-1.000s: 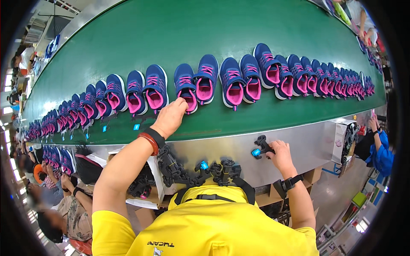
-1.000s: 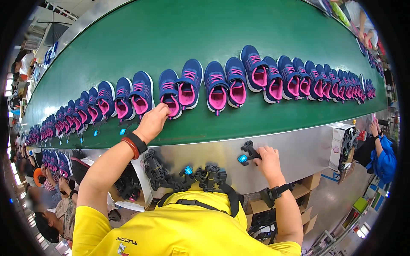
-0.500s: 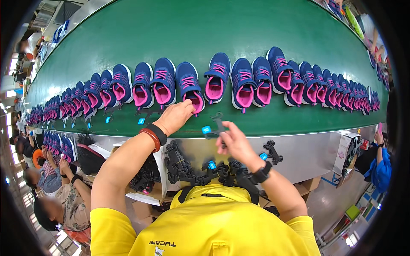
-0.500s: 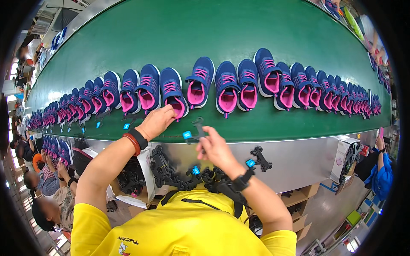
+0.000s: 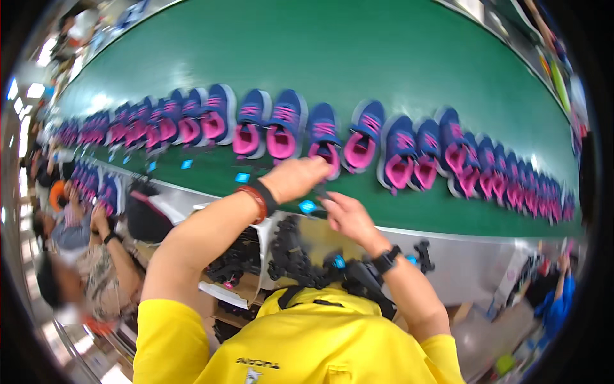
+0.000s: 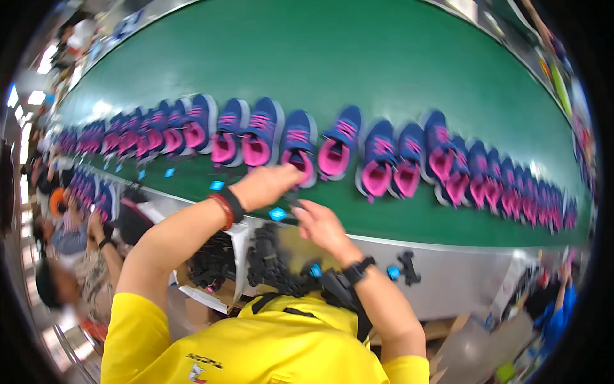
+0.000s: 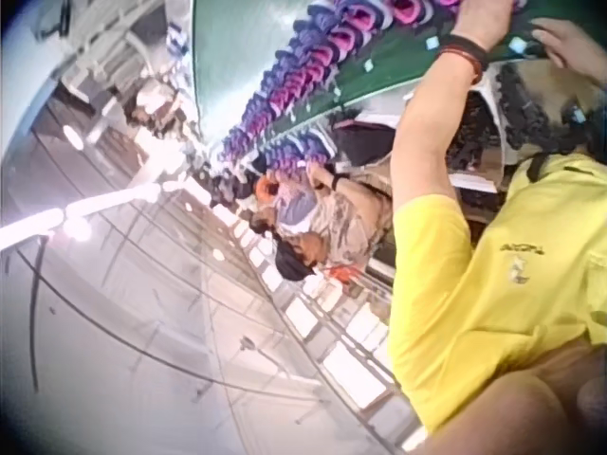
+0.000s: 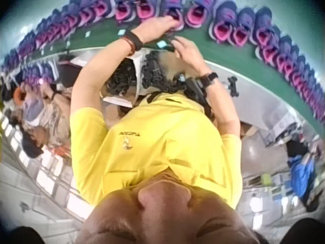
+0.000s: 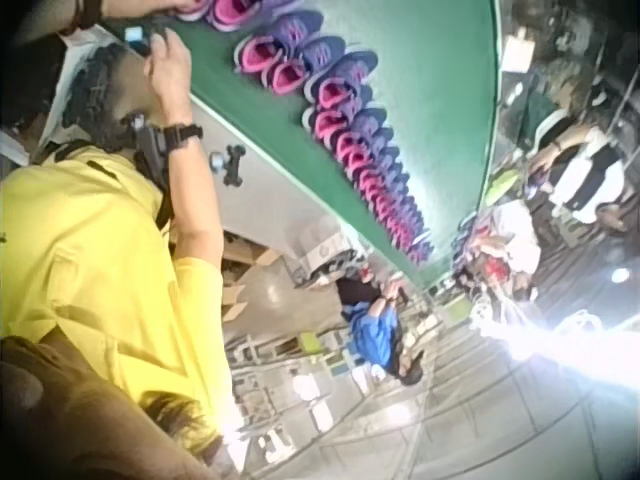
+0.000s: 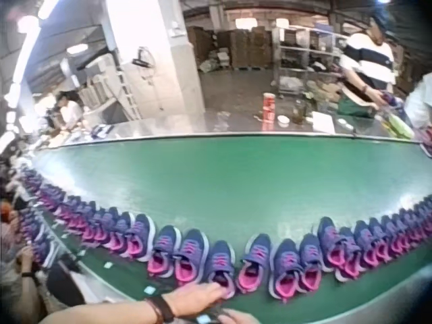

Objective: The person attaches small blue tags to a series of blue and pink sneakers moving along a green conveyor belt. They pick up the tags from a nearby box and clip them onto the shoes one by one.

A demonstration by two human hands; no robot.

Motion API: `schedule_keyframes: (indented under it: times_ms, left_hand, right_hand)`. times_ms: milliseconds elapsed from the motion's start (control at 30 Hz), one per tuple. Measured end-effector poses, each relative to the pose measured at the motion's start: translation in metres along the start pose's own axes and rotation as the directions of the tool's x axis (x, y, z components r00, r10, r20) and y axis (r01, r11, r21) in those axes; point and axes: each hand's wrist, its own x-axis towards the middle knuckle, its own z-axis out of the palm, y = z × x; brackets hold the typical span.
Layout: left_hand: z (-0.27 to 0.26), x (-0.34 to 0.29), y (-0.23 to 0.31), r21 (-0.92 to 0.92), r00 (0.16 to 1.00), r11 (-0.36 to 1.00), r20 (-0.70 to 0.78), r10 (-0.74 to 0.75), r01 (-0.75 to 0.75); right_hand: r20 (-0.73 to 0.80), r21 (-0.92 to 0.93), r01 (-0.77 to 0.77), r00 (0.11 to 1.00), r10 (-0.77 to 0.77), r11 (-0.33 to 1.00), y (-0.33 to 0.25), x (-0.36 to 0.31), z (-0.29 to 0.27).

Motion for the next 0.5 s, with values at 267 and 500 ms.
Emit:
schedule_keyframes:
  times_ms: [267, 500]
  left_hand:
    - [0.002, -0.002, 0.007, 0.011, 0.978, 0.998, 0.202, 0.056, -0.059]
    - [0.000, -0.025, 0.004, -0.164, 0.931, 0.917, 0.094, -0.352, 0.363]
  right_hand:
    - [-0.166, -0.653, 0.332, 0.814, -0.557, 0.681, -0.024, 0.010, -0.034]
    - [0.133, -0.928, 0.287, 0.851, -0.509, 0.237, -0.029, 0.045, -0.071]
